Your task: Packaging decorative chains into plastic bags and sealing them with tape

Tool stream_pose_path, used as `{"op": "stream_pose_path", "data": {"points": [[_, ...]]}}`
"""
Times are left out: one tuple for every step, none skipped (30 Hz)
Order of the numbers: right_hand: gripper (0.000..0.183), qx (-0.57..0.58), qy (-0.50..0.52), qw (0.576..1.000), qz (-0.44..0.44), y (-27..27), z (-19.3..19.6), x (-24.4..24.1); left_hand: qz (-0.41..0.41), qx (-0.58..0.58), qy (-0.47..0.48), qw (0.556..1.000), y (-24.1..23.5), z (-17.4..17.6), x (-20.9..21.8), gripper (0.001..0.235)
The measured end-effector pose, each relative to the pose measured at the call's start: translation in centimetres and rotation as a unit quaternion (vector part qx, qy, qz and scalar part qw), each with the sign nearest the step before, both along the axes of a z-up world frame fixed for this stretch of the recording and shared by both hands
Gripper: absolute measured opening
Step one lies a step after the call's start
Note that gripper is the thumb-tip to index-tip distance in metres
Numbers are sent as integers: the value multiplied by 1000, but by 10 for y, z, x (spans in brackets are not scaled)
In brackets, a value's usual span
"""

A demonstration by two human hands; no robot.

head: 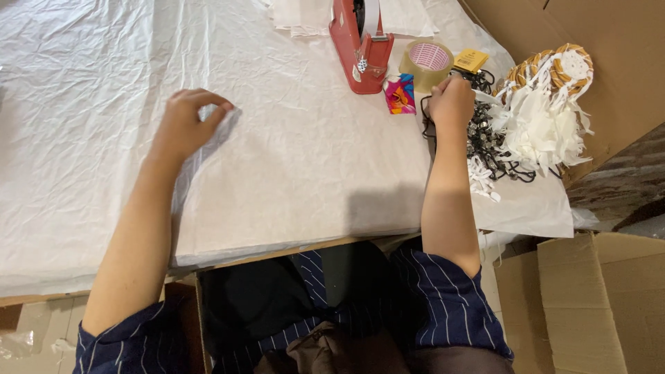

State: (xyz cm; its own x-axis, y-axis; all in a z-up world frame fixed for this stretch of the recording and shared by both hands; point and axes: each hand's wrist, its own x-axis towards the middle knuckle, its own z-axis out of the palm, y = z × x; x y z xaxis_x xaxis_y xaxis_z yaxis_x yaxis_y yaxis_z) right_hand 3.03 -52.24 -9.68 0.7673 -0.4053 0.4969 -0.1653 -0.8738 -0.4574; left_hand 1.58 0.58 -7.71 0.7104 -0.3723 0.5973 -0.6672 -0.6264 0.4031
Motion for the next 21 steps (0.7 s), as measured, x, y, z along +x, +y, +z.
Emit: {"op": "stream_pose_path", "data": {"points": [[19,2,0,1000,-2,6,5,-4,-2,2,0,1000,-7,-2,0,11],[20,28,-1,1000,-10,12,10,-8,-17,8,-6,1000,-14,-3,0,12],[21,54,-1,998,-19,16,14,-13,-34,13,-11,999,-22,-6,-1,14],[21,55,-1,998,-23,16,15,-10,-37,15,-11,999,-32,3,-12,14],[22,66,-40,996,-36,16,17,-8,-75,35,-17,996,-41,13,-22,16],[24,76,-79,993,-49,15,18,-5,-114,55,-23,992,-51,23,-33,18],[24,77,-78,993,-54,17,20,-6,-118,56,-22,991,-59,25,-40,18],[25,63,-136,987,-65,19,21,-6,-137,64,-18,988,-68,28,-46,17],[30,46,-194,977,-75,21,24,-6,-155,72,-15,985,-76,31,-53,16],[30,46,-193,977,-79,26,30,-13,-158,72,-15,985,-81,29,-56,16],[34,32,-283,955,-89,32,38,-18,-179,74,-38,980,-86,28,-59,16],[41,17,-369,924,-96,39,46,-23,-199,75,-61,975,-90,27,-62,15],[41,16,-369,924,-97,49,54,-29,-200,75,-61,975,-93,31,-66,15],[32,43,-448,893,-3,59,62,-35,-209,73,-59,973,-95,34,-71,17],[23,69,-518,847,94,70,71,-41,-217,71,-56,972,-97,37,-77,18],[23,68,-517,848,95,84,71,-41,-216,70,-55,972,-97,38,-77,18],[24,92,-516,835,168,98,73,-40,-224,62,-42,972,-97,40,-77,20],[26,115,-511,817,241,112,75,-40,-232,54,-29,971,-97,41,-77,25],[26,115,-509,817,244,130,75,-45,-229,51,-29,972,-97,43,-78,25],[19,83,-475,812,328,148,76,-50,-222,22,14,975,-98,45,-79,32],[44,53,-438,800,407,167,74,-57,-216,-5,59,975,-97,46,-80,49]]}}
